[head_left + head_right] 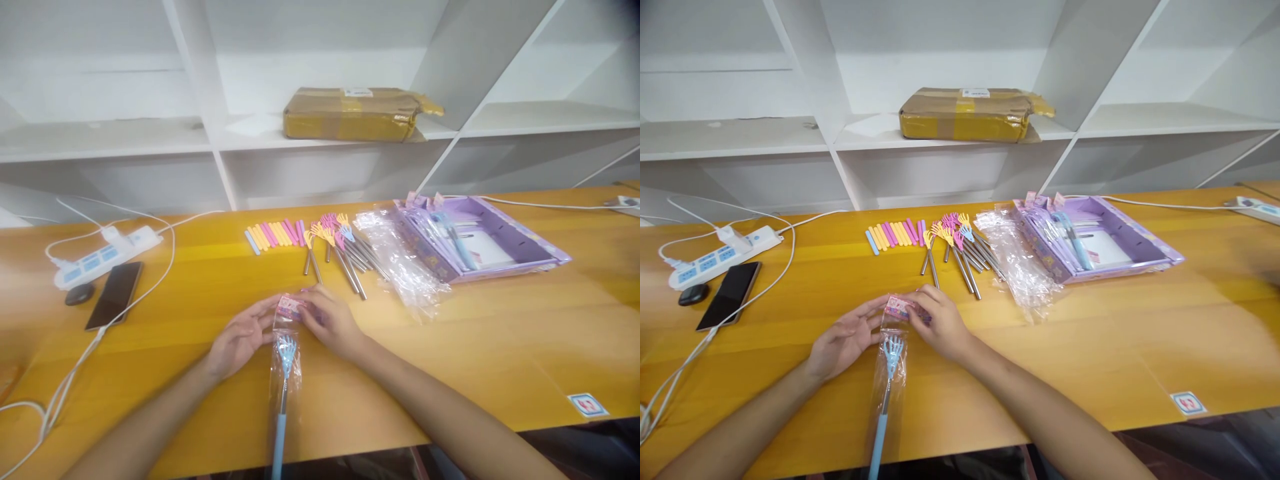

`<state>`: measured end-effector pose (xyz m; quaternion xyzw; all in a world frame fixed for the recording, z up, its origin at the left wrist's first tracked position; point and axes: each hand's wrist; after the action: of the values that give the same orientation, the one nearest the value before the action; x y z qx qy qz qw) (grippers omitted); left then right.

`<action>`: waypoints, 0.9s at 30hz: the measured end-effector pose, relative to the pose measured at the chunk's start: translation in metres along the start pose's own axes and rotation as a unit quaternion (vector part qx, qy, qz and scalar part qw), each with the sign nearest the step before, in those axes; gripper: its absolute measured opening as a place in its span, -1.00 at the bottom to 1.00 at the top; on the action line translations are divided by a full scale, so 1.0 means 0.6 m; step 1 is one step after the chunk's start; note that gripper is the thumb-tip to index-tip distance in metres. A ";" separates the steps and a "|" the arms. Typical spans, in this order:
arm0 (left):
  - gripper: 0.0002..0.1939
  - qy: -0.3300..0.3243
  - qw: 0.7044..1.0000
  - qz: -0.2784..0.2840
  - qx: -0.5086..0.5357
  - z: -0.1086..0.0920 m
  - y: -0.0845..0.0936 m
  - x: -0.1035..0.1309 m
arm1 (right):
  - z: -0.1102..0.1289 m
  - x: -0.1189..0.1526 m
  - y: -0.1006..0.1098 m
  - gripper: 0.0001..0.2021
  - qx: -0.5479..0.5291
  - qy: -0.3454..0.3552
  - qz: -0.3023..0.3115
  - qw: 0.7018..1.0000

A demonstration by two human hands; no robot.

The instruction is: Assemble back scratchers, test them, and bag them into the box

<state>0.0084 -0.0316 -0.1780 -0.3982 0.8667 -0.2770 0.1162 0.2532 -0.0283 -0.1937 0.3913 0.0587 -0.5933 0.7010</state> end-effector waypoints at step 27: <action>-0.24 0.026 0.999 -0.018 -0.009 0.002 0.009 0.006 | 0.014 0.000 0.009 -0.59 -0.047 -0.017 0.096 0.994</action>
<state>0.0031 -0.0321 -0.1818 -0.4071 0.8648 -0.2812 0.0854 0.2550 -0.0335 -0.1853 0.3515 0.0371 -0.5263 0.7733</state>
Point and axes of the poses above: each hand's wrist, its own x-axis away from the middle knuckle, its own y-axis out of the back of the hand, z = x × y, and after that the axes turned 1 degree about y, right-handed
